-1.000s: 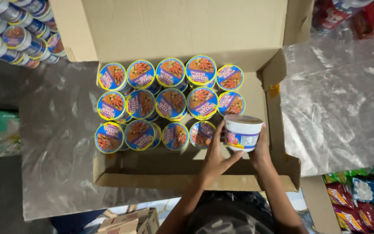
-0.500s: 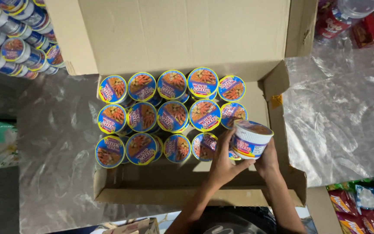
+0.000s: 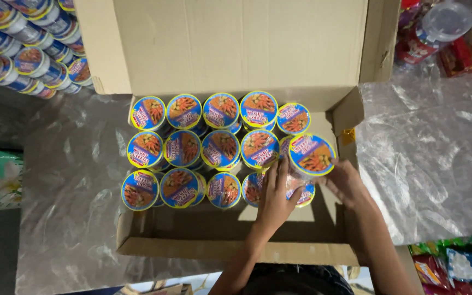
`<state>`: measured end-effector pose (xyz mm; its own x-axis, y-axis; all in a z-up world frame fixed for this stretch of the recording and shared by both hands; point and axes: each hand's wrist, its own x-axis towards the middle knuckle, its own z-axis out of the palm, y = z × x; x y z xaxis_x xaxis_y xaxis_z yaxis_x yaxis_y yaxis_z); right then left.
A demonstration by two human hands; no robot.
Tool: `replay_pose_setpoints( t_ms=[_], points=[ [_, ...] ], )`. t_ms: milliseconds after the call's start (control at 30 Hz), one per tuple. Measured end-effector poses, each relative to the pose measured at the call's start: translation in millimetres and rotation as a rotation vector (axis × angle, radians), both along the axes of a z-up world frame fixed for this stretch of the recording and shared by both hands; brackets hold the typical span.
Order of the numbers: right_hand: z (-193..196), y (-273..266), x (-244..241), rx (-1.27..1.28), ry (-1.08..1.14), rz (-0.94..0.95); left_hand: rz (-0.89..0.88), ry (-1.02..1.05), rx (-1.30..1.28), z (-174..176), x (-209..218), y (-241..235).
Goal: The person organizes food cups on a surface and packs them into a cardboard box by hand.
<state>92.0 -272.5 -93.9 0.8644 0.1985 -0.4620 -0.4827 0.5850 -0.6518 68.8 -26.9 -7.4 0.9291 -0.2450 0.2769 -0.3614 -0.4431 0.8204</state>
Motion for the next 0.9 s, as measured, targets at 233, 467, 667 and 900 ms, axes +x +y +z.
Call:
replay_pose_setpoints(
  t_ms=[233,467,667,900],
  points=[
    [33.9,34.9,91.2,-0.378,-0.275,-0.313,-0.100,0.064,0.101,-24.3,-10.6,-4.4],
    [-16.4,61.6,107.7,-0.893,-0.506,-0.265,-0.108,0.200,0.165,-35.9,-15.6,11.8],
    [-3.2,49.8,92.3,-1.003,-0.236,-0.129,-0.014,0.099,0.353,-67.7,-12.2,11.1],
    [18.4,35.2,8.0,-1.281,-0.379,0.209,0.007,0.061,0.425,-74.0,-17.7,10.1]
  ],
)
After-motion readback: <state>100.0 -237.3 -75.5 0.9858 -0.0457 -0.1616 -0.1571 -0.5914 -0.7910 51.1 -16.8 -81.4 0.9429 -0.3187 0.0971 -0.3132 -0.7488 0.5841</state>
